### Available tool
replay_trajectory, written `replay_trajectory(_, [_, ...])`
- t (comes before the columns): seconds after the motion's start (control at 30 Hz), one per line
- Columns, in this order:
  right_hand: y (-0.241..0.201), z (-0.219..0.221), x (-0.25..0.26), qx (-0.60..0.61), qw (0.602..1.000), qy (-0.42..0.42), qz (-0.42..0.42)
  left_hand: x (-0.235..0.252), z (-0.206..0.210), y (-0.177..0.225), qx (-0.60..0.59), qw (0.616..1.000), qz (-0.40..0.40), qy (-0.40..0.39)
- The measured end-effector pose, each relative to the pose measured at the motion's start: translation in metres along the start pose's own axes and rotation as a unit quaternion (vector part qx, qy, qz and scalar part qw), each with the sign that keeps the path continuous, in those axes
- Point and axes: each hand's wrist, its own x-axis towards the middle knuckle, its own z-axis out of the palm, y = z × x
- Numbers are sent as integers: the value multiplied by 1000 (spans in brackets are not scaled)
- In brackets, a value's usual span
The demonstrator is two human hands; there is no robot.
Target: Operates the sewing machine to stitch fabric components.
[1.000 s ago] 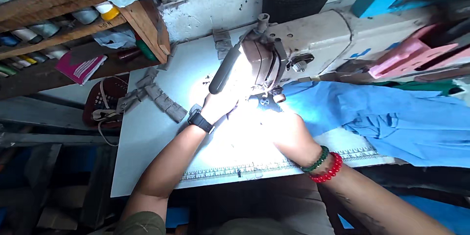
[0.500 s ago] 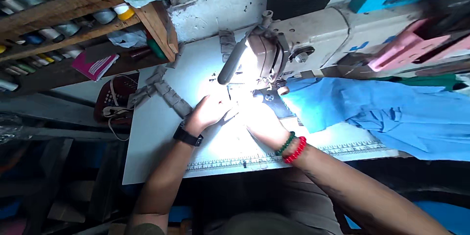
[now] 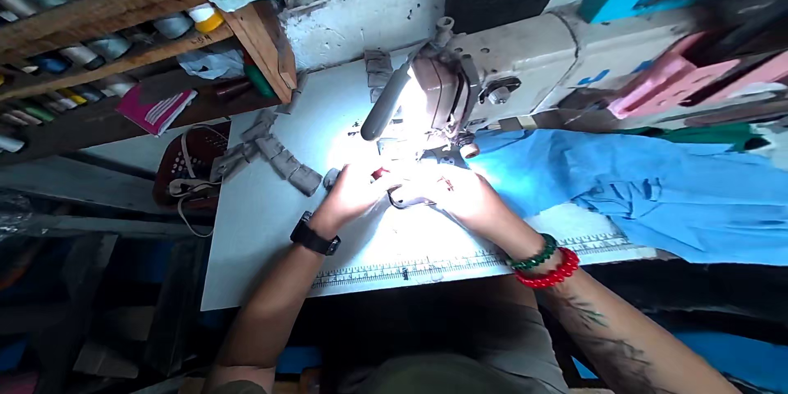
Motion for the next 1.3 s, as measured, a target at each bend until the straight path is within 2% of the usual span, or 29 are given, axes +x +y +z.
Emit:
replay_trajectory(0.1, [2,-6,-1,42,999,-35,1,0,11,6,-46,999,12,2])
replay_trajectory(0.27, [8,-8,-1,97,995,-19,17,-3,15,9,-102,992,67,11])
replay_trajectory(0.33, [7,-5,-2,118,992,-22,23,-5,13,10,-113,992,63,-4])
replay_trajectory(0.4, [9,-3,-1,124,992,-4,24,-5,5,15,-101,993,-10,-64])
replay_trajectory(0.47, [9,-2,-2,135,990,3,31,-3,-2,18,-130,970,-130,-162])
replay_trajectory(0.57, [4,1,-3,150,988,-16,31,0,7,16,-243,926,-214,-192])
replay_trajectory(0.8, [3,-4,-1,145,986,-57,67,7,25,13,-261,936,-199,-124])
replay_trajectory(0.87, [3,-11,0,146,981,-90,86,10,29,9,-210,953,-190,-110])
replay_trajectory(0.93, [3,-19,-1,97,984,-111,97,15,32,2,-115,976,-153,-109])
replay_trajectory(1.0, [8,-23,-5,18,992,-100,81,21,35,-6,-17,989,-109,-98])
replay_trajectory(1.07, [14,-22,-10,-36,995,-74,58,26,35,-9,28,993,-69,-90])
replay_trajectory(1.2, [8,-22,-12,-22,998,-4,61,30,29,-3,-67,986,-96,-116])
replay_trajectory(1.3, [7,-23,-8,55,995,-28,75,24,23,1,-143,977,-110,-118])
